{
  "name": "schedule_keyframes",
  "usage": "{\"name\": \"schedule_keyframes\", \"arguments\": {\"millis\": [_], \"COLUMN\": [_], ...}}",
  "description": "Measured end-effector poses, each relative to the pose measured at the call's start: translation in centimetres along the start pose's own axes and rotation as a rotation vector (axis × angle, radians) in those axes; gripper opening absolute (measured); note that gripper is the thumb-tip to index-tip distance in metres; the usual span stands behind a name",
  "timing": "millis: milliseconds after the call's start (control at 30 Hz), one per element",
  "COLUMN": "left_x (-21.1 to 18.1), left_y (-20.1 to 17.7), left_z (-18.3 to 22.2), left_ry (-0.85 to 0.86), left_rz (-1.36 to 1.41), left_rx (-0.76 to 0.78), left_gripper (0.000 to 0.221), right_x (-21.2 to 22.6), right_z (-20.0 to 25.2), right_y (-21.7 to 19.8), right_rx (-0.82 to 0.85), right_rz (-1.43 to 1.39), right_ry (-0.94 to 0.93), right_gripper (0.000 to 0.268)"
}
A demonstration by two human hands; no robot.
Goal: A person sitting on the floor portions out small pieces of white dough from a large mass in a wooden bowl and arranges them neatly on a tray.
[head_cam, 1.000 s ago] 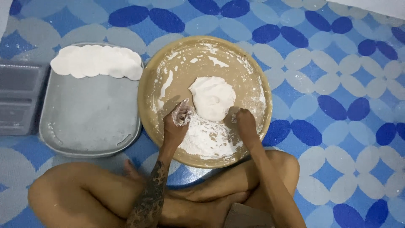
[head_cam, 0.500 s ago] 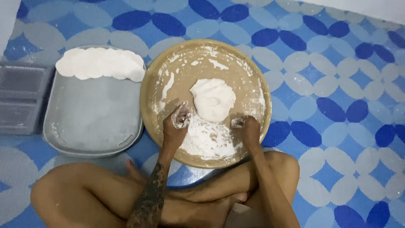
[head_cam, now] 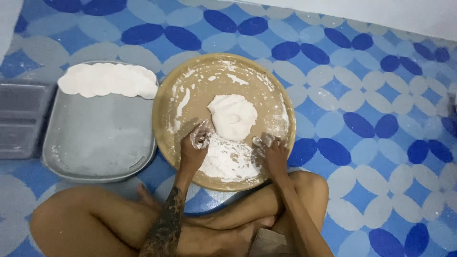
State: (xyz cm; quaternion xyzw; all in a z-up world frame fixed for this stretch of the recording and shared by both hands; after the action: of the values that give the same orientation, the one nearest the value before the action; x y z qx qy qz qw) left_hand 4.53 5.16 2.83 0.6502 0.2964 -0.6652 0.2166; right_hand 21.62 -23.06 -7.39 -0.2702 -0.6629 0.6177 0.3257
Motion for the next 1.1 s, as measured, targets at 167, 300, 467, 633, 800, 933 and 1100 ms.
{"name": "schedule_keyframes", "arguments": {"millis": [167,300,467,633,800,933,1100], "left_x": [0.6,1.1,0.7,0.9,0.3,1.3,0.9], "left_y": [-1.1,-0.4,0.2,0.5,0.4,0.3,0.3], "left_z": [0.2,0.1,0.2,-0.3,-0.5,-0.3,-0.2], "left_ry": [0.020,0.021,0.043,0.061,0.101,0.072,0.097], "left_rz": [-0.046,-0.017,-0.077,-0.089,-0.091,-0.061,-0.079], "left_rx": [-0.008,-0.001,0.003,0.001,-0.029,-0.034,-0.045], "left_gripper": [0.055,0.053,0.050,0.049,0.046,0.048,0.047], "right_x": [-0.2,4.1,6.9,4.5,4.6,3.4,9.1], "right_z": [0.4,-0.4,-1.3,-3.0,-2.5,-2.1,-2.4], "right_y": [-0.5,-6.8,-13.7,-7.9,-9.5,-9.7,-15.4], "right_rx": [0.034,-0.048,-0.071,-0.084,-0.059,-0.081,-0.096], "right_rz": [-0.004,0.128,-0.339,0.017,-0.477,-0.469,-0.369], "right_ry": [0.063,-0.002,0.177,0.077,0.227,0.215,0.073], "right_gripper": [0.024,0.010,0.012,0.009,0.020,0.016,0.012]}}
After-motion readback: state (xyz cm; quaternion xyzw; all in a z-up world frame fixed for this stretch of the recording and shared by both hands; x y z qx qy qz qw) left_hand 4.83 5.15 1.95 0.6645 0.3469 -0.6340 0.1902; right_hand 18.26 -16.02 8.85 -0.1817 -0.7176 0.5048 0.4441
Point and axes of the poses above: each hand's wrist, its own z-axis away from the middle knuckle, its own y-axis out of the palm, x = y × z, the point moved 8 cm from there along -z, towards the middle knuckle, and after that the axes turned 6 degrees about -z, right-handed, at the moved point
